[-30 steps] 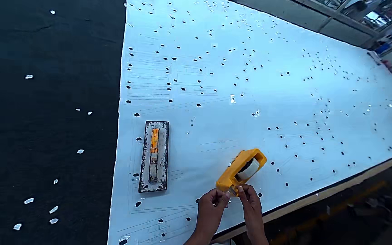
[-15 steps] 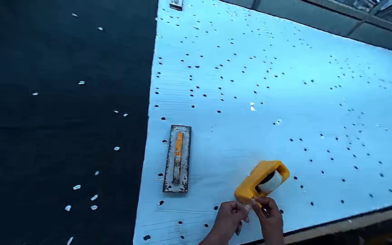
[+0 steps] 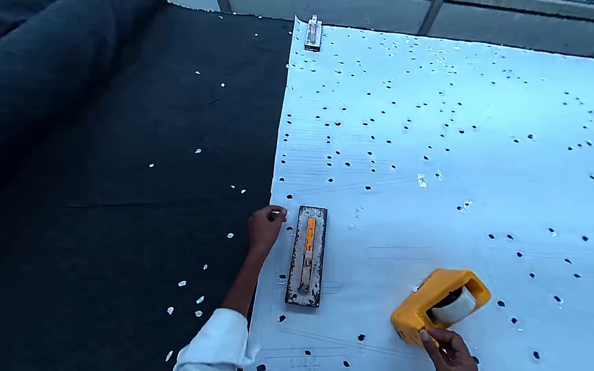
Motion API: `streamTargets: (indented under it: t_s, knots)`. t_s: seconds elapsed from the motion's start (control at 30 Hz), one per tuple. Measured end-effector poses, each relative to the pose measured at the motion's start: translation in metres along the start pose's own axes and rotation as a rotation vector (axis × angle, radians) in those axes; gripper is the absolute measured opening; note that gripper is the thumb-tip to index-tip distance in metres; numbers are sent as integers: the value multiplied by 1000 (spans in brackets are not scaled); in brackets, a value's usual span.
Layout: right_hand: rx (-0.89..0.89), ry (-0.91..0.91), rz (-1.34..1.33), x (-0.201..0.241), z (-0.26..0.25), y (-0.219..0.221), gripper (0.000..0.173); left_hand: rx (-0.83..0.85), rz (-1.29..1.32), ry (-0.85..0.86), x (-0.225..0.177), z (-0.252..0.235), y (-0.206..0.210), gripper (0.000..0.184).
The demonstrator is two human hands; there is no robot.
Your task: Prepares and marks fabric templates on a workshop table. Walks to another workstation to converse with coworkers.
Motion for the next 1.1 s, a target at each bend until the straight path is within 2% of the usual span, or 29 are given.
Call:
streamTargets:
  t_s: [0.13,0.23,0.43,0.47,0.53,0.6,0.67,0.7,0.77,0.83,0.9,1.0,1.1]
  knots:
    - [27,1,5,0,-1,-2,29,57,-40,-42,-12,-49,10,28]
    - [28,1,-1,1,-2,-3,28,77,-149,-105,-25,-73,16,43]
    - [1,-5,-11,-2,2,-1,28,149,-516,-182,-36,-68,5,56]
    - [-5,-8,-16,-2,2,0,29,139,-547,-176,-36,-59,2,54]
    - [-20,-20,-26,-4,2,1,29,91,-549,-96,-37,-33,3,41]
    - [-37,-22,-24,-5,3,3,30,16,-453,94,-40,5,13,31]
    - [-55,-13,-13,-1,4,8,31,16,-308,297,-55,58,29,28]
    - [-63,-21,-11,0,3,9,32,58,-224,380,-66,85,42,28]
    - [-67,-54,-11,-2,6,7,38,249,-60,481,-83,134,74,27]
    - [-26,-80,-26,-4,6,5,45,516,69,486,-90,171,110,31]
    - [17,-91,-47,-6,8,2,48,683,124,468,-90,194,141,41]
    - [40,-107,-60,-8,9,0,41,801,119,424,-91,212,170,52]
    - [32,-128,-37,-8,9,1,35,830,75,399,-100,220,180,45]
Point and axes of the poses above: each hand's wrist, its own z-axis away from the middle knuckle, its own y-axis out of the palm, x = y × z, the point moved 2 cm from there along -z, towards the middle knuckle, and after that the axes turned 9 degrees about -z, right-handed, at the moved point
